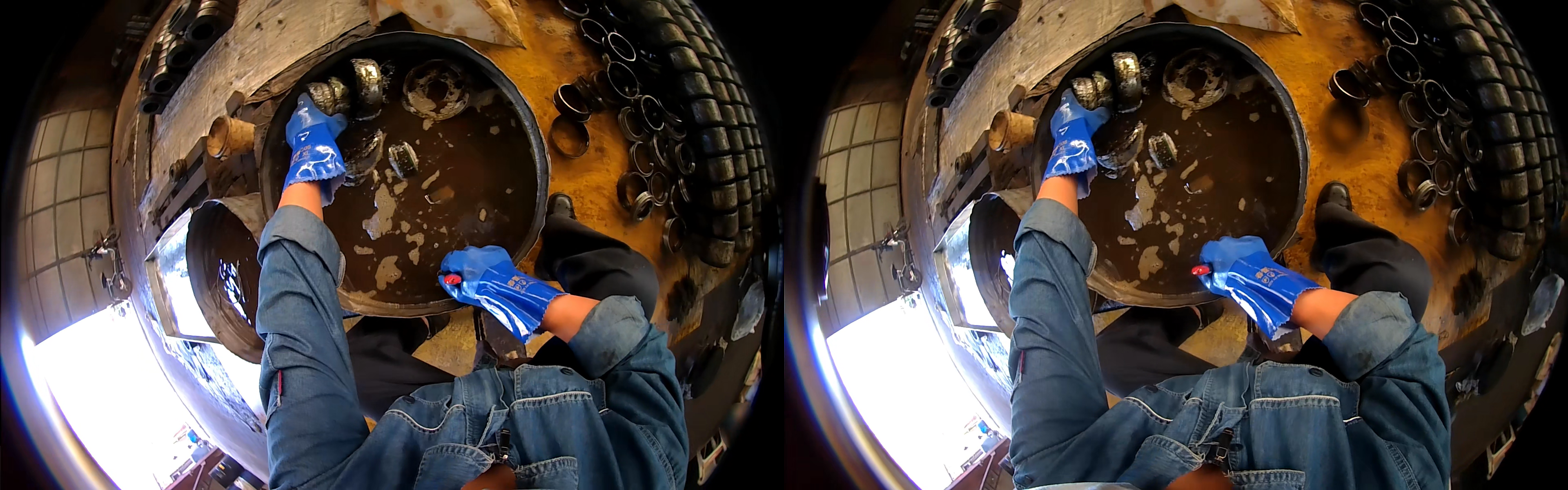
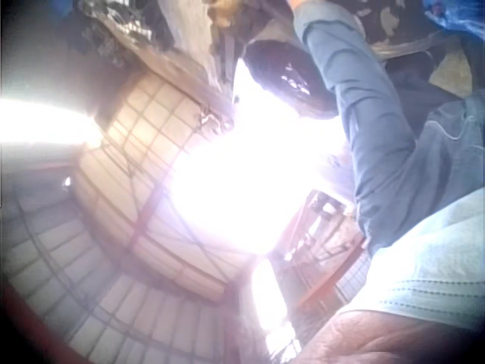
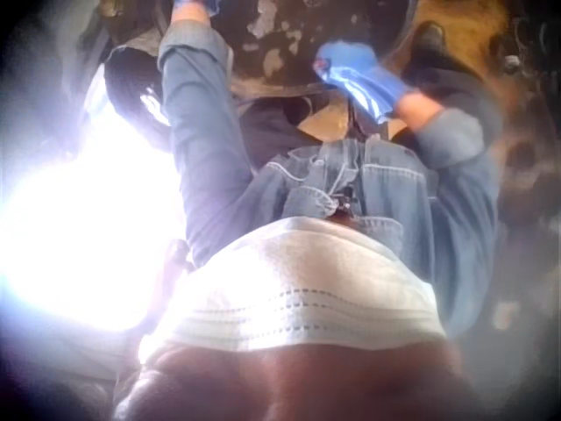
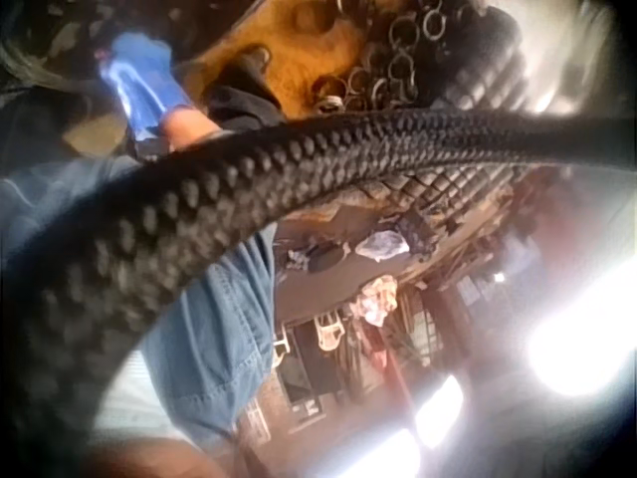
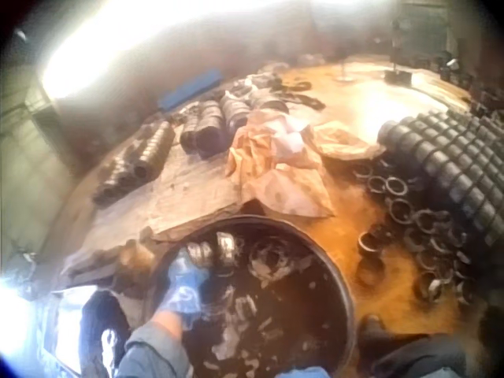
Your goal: The person sits on the floor and cleans small metal rings using a red-handled brush and a dark liquid from a basin. They repeatedly dip the rings into the liquid, scrub them with the brush, and place them into a second basin.
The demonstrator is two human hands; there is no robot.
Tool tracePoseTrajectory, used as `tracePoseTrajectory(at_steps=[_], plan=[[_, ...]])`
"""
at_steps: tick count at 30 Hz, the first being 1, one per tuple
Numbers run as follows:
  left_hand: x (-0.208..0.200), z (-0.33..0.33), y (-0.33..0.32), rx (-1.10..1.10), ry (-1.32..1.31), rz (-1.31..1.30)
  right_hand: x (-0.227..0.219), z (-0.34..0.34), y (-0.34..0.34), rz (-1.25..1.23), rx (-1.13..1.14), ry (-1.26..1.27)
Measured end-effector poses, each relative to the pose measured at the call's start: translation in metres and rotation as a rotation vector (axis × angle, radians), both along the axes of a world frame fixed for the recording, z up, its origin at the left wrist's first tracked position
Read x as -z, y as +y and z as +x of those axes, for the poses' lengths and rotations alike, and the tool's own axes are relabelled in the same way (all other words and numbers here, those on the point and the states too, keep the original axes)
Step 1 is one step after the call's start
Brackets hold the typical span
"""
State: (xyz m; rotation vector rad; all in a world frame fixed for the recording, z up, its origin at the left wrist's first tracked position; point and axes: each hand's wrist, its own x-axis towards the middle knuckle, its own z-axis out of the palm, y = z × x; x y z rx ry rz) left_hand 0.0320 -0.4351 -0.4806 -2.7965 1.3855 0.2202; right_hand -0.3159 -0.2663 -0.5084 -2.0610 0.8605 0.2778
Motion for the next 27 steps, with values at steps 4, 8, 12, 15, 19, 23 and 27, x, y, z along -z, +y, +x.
tracePoseTrajectory(at_steps=[4, 8, 12, 15, 19, 23, 27], plan=[[0.011, 0.005, -0.006, -0.047, 0.143, -0.13, -0.001, -0.001, 0.001, 0.019, -0.002, -0.014], [0.009, 0.02, 0.013, 0.047, 0.564, -0.372, -0.005, 0.006, 0.0, 0.078, -0.043, 0.056], [0.0, 0.032, 0.006, -0.046, 0.824, -0.294, -0.015, 0.005, -0.007, 0.142, -0.065, 0.156], [0.02, 0.13, 0.023, -0.039, 1.092, -0.341, -0.011, 0.006, 0.006, 0.092, -0.033, 0.034], [0.017, 0.125, 0.073, -0.117, 0.992, -0.239, -0.014, 0.009, -0.002, 0.088, -0.077, 0.108], [-0.009, 0.073, 0.131, -0.165, 0.779, -0.094, -0.01, 0.01, 0.003, 0.039, -0.059, 0.078], [0.015, 0.076, 0.19, -0.003, 0.454, 0.125, -0.015, 0.016, 0.005, 0.055, -0.063, 0.088]])
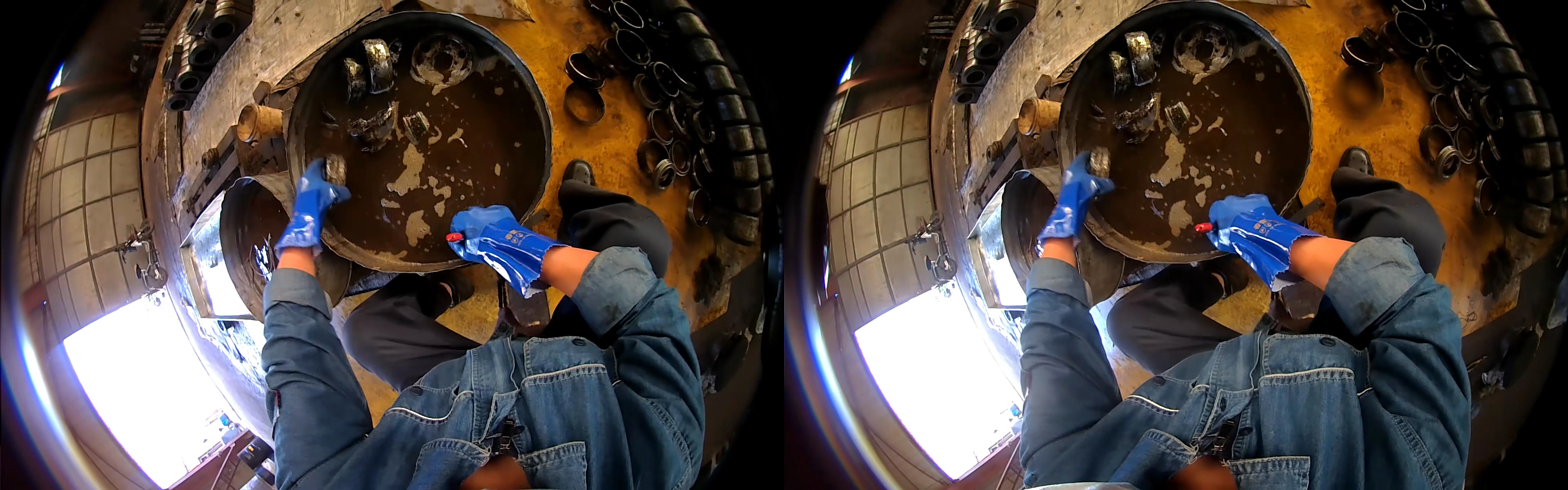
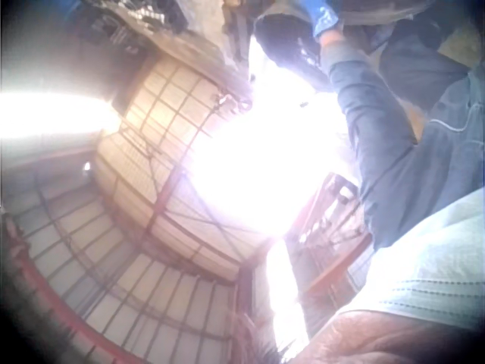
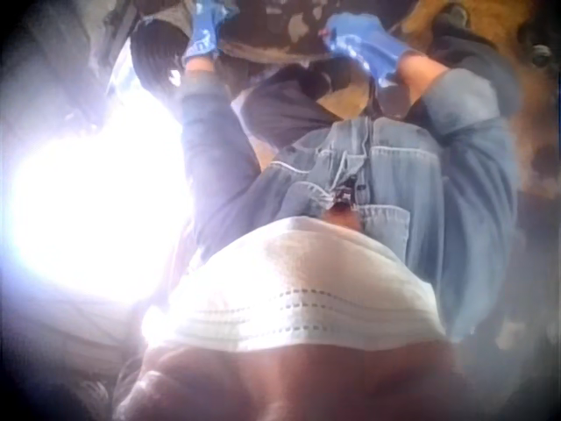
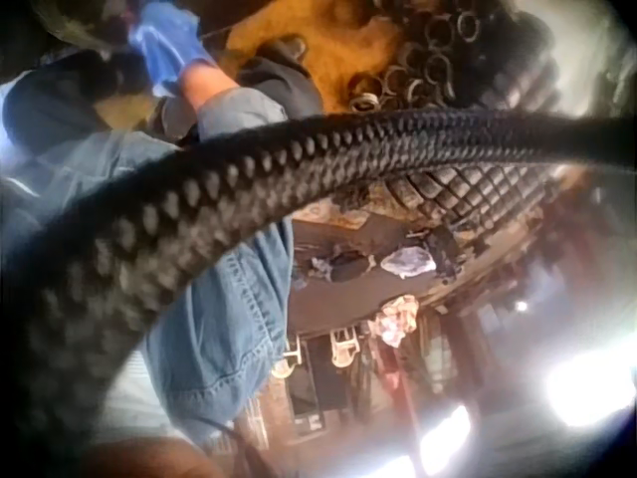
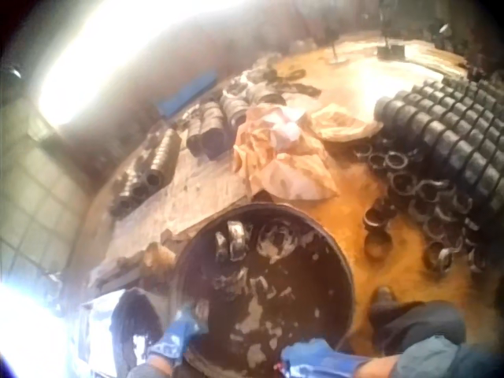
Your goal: The person sits on the floor and cleans small metal rings using a red-handled brush and a dark liquid from a basin. They repeatedly dip the rings into the liquid, scrub them with the brush, and place them into a second basin.
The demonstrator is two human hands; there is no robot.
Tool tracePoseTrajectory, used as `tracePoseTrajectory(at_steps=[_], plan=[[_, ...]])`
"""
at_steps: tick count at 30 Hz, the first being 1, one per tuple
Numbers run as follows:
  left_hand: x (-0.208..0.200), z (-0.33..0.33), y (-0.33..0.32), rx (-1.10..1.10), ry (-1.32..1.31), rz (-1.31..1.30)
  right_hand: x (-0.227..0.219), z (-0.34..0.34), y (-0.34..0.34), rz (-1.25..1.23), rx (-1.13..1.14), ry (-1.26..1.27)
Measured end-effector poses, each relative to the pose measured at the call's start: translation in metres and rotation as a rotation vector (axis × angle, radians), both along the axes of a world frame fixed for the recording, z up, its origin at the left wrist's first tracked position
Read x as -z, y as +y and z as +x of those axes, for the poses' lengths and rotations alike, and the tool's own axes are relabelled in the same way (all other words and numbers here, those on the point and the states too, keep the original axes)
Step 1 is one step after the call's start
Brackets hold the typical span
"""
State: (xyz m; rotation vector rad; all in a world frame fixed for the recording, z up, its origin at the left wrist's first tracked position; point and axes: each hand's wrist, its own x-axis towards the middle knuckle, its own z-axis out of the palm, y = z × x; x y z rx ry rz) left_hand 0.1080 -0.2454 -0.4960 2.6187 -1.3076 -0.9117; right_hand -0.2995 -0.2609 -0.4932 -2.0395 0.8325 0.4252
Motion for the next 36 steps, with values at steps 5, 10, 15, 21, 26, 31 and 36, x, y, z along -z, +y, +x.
tracePoseTrajectory(at_steps=[5, 10, 15, 21, 26, 31, 36], plan=[[0.011, -0.05, 0.001, 0.178, -0.413, 0.338, 0.019, -0.008, 0.005, -0.049, 0.075, -0.09], [0.037, -0.039, 0.011, 0.346, -0.542, 0.363, 0.025, -0.01, 0.009, -0.061, 0.108, -0.139], [0.052, -0.039, 0.019, 0.414, -0.578, 0.316, 0.019, -0.008, 0.001, -0.013, 0.073, -0.075], [0.07, -0.019, 0.035, 0.572, -0.525, 0.491, 0.012, -0.002, 0.001, 0.014, 0.049, -0.07], [0.083, -0.008, 0.035, 0.602, -0.496, 0.556, 0.021, -0.005, 0.007, -0.038, 0.096, -0.149], [0.07, -0.038, 0.032, 0.596, -0.521, 0.635, 0.025, -0.009, 0.01, -0.061, 0.104, -0.18], [0.058, -0.036, 0.04, 0.574, -0.519, 0.552, 0.03, -0.01, 0.013, -0.084, 0.117, -0.238]])
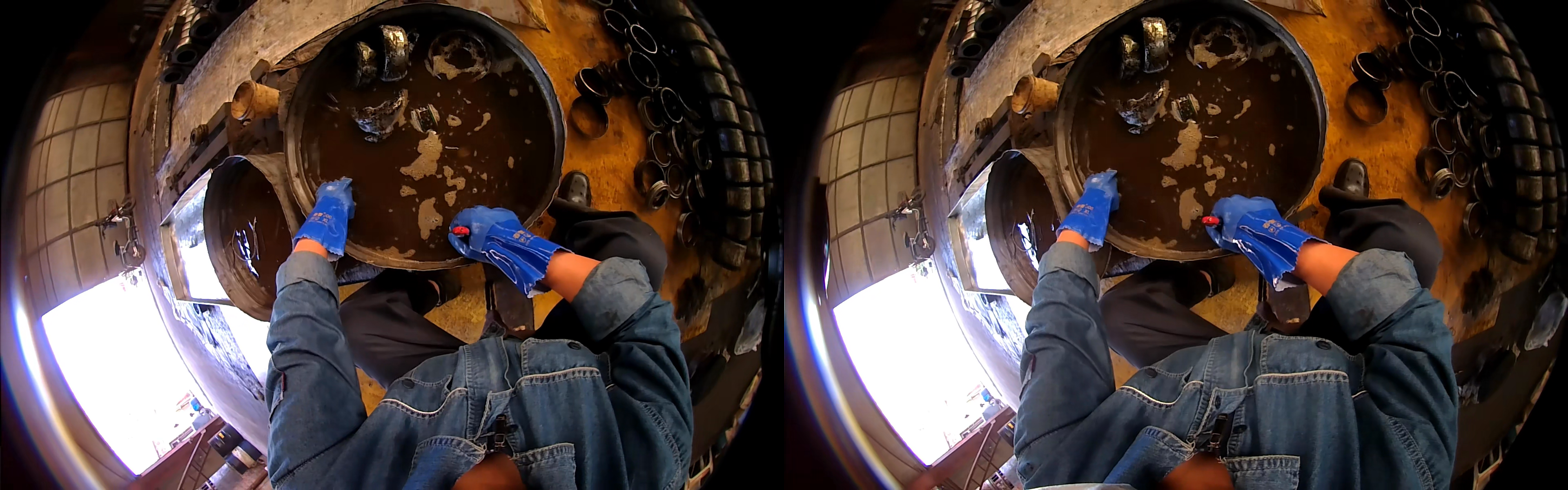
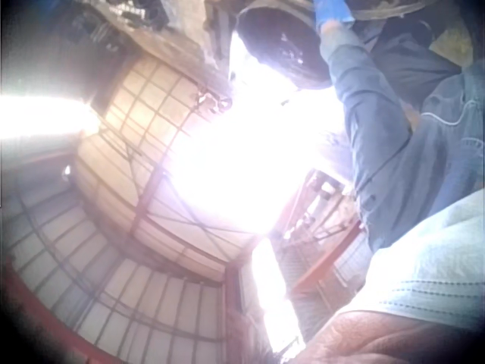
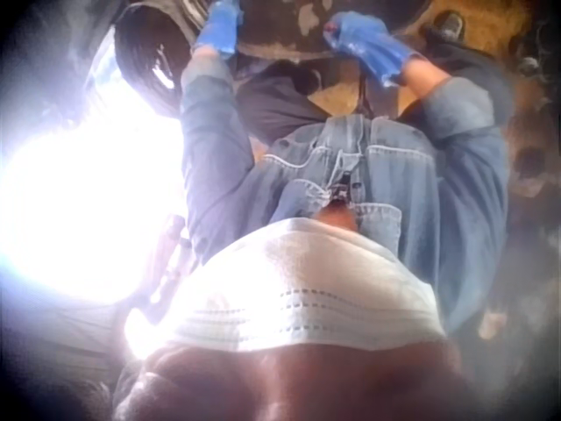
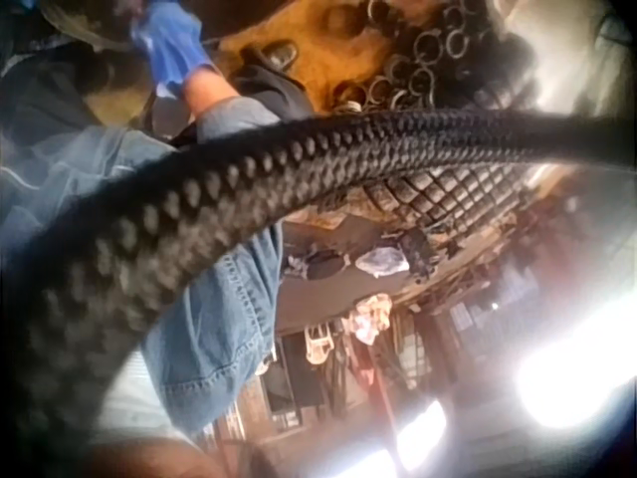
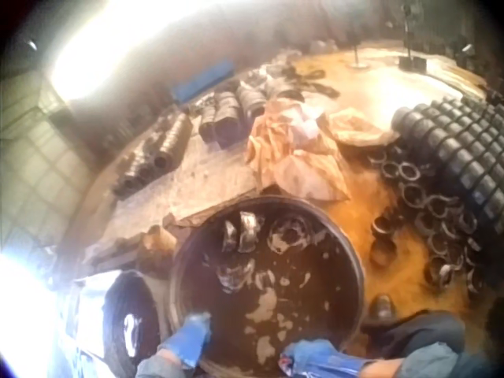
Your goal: The person sits on the floor and cleans small metal rings using a red-handled brush and a dark liquid from a basin. They repeatedly dip the rings into the liquid, scrub them with the brush, and place them into a second basin.
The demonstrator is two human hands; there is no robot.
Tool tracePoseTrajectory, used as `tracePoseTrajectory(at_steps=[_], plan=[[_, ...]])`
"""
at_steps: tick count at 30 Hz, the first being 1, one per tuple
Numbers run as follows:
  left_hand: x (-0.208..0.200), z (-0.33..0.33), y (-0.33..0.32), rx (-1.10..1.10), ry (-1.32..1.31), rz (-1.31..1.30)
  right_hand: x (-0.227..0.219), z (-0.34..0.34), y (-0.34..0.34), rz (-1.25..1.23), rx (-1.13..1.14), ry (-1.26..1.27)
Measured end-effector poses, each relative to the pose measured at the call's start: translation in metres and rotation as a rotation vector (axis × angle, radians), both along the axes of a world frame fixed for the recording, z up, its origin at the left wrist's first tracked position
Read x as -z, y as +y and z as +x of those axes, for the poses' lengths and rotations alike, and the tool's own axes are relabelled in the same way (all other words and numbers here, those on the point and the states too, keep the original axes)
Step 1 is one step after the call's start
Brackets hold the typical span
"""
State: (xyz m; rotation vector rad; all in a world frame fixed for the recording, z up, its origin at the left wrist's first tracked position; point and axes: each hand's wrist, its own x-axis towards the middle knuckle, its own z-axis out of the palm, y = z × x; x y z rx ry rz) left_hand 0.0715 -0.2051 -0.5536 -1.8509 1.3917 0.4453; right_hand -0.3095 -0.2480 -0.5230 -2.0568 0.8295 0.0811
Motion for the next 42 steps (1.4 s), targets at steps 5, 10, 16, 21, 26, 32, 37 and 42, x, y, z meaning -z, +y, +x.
tracePoseTrajectory(at_steps=[5, 10, 16, 21, 26, 32, 37, 42], plan=[[-0.039, -0.021, -0.015, -0.269, 0.101, -0.198, 0.004, -0.002, -0.004, 0.017, 0.019, 0.039], [-0.054, 0.012, -0.031, -0.444, 0.31, -0.689, 0.001, -0.001, 0.0, 0.001, 0.016, 0.029], [-0.05, -0.002, -0.098, -1.233, 1.292, -1.008, 0.005, -0.011, -0.01, 0.034, 0.026, 0.099], [-0.038, 0.041, -0.115, -0.696, 0.681, -0.903, -0.019, -0.002, -0.009, 0.068, -0.011, 0.127], [-0.069, -0.018, -0.121, -0.371, 0.191, -0.695, -0.011, -0.006, -0.011, 0.107, -0.035, 0.149], [-0.036, 0.028, -0.117, -0.795, 0.617, -0.878, -0.017, 0.004, -0.01, 0.134, -0.081, 0.18], [-0.065, 0.03, -0.092, -0.286, 0.59, -1.014, -0.017, 0.002, -0.01, 0.118, -0.066, 0.188], [-0.152, -0.011, -0.058, -0.161, 0.346, -0.849, -0.01, 0.0, -0.006, 0.049, -0.044, 0.141]])
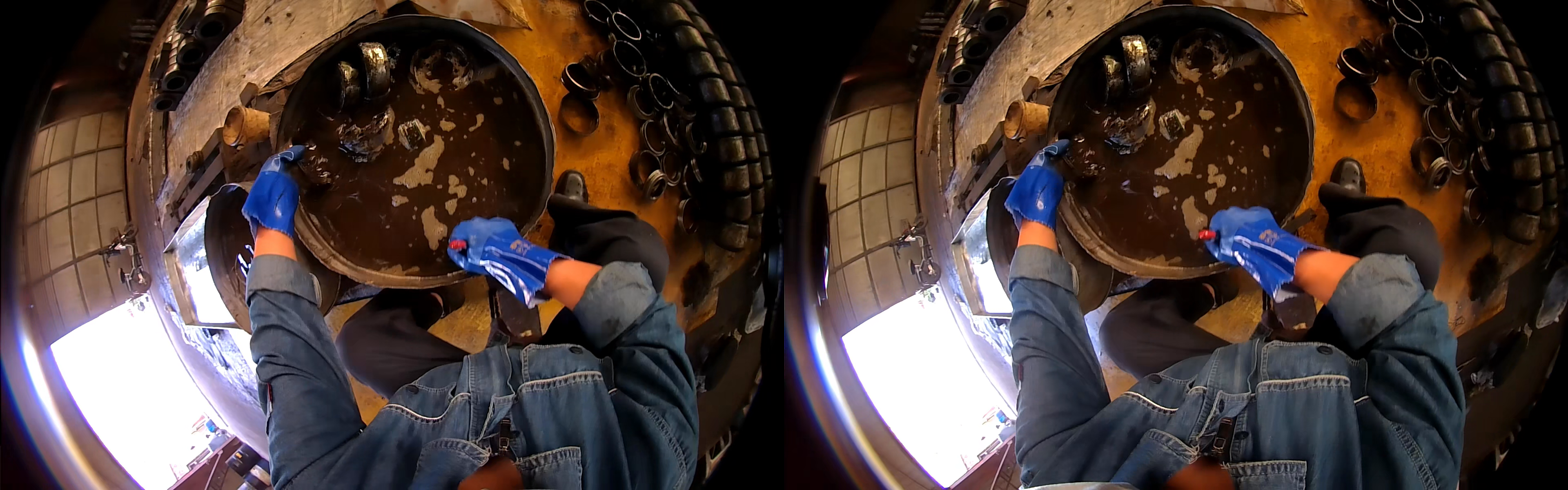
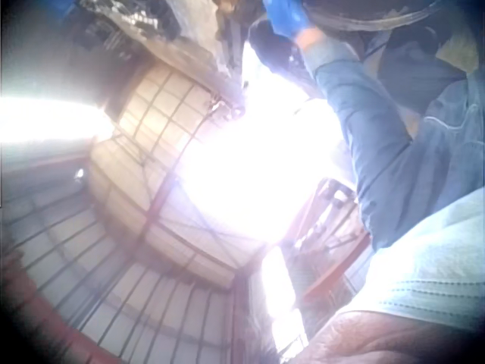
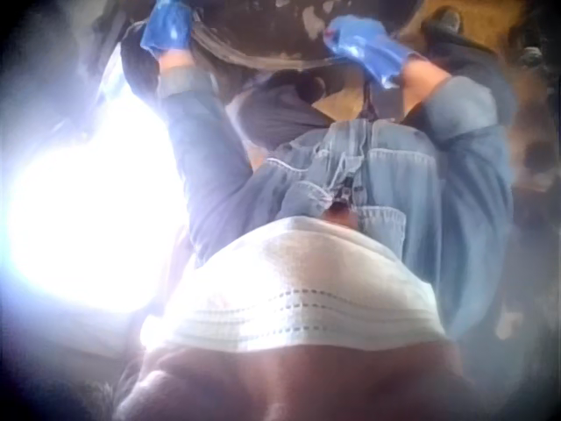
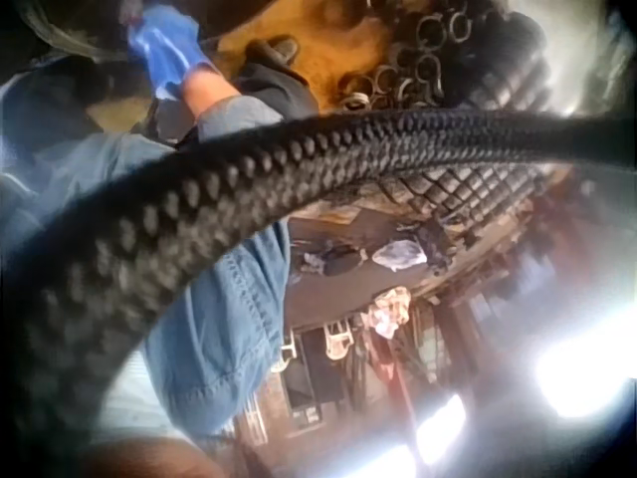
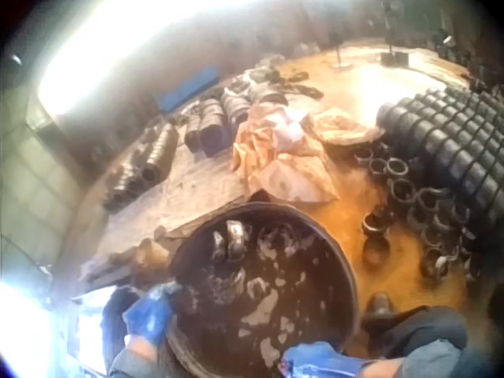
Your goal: The person sits on the floor and cleans small metal rings using a red-handled brush and a dark liquid from a basin. They repeatedly dip the rings into the liquid, scrub them with the brush, and place them into a second basin.
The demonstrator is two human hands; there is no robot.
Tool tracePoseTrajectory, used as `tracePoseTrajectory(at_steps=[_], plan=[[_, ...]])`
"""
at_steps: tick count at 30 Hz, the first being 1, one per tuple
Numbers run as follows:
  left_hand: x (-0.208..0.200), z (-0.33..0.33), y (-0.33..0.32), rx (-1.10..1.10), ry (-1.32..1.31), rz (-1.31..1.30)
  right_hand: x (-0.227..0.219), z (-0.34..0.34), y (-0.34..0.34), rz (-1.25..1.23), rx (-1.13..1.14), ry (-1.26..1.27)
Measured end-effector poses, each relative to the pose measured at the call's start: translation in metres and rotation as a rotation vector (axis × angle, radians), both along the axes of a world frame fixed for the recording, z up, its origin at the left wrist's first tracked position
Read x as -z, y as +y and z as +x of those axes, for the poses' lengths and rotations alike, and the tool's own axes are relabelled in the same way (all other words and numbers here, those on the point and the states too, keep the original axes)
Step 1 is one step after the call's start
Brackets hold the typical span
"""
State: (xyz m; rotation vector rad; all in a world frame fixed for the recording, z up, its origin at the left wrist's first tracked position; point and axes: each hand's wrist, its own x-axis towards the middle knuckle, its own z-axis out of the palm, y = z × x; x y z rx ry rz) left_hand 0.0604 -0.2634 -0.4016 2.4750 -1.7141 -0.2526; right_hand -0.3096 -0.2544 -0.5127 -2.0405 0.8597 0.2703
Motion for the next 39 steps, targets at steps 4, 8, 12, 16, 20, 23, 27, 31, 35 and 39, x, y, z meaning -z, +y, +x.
tracePoseTrajectory(at_steps=[4, 8, 12, 16, 20, 23, 27, 31, 35, 39], plan=[[-0.006, -0.014, 0.034, 0.206, 0.013, -0.036, 0.011, -0.004, 0.001, -0.086, 0.154, -0.069], [-0.01, -0.078, 0.05, 0.31, 0.066, -0.035, 0.023, -0.007, -0.013, -0.107, 0.283, -0.183], [-0.002, -0.151, 0.07, 0.23, 0.279, 0.005, 0.007, -0.01, -0.025, -0.205, 0.394, -0.262], [0.066, -0.162, 0.081, 0.079, 0.618, -0.023, -0.015, -0.024, -0.048, -0.074, 0.445, -0.119], [0.111, -0.159, 0.091, -0.142, 0.937, -0.003, -0.002, -0.025, -0.055, -0.029, 0.504, -0.186], [0.132, -0.143, 0.095, -0.265, 1.185, 0.03, 0.008, -0.02, -0.063, 0.198, 0.602, -0.347], [0.149, -0.117, 0.105, -0.408, 1.478, 0.048, -0.026, 0.002, -0.062, 0.234, 0.328, -0.439], [0.153, -0.109, 0.115, -0.163, 1.11, 0.012, -0.01, 0.029, -0.046, 0.165, 0.08, -0.618], [0.131, -0.14, 0.107, -0.093, 1.113, 0.047, -0.037, 0.001, -0.042, 0.192, 0.192, -0.445], [0.135, -0.126, 0.117, -0.162, 1.046, 0.066, -0.053, 0.006, -0.032, 0.265, 0.507, -0.149]])
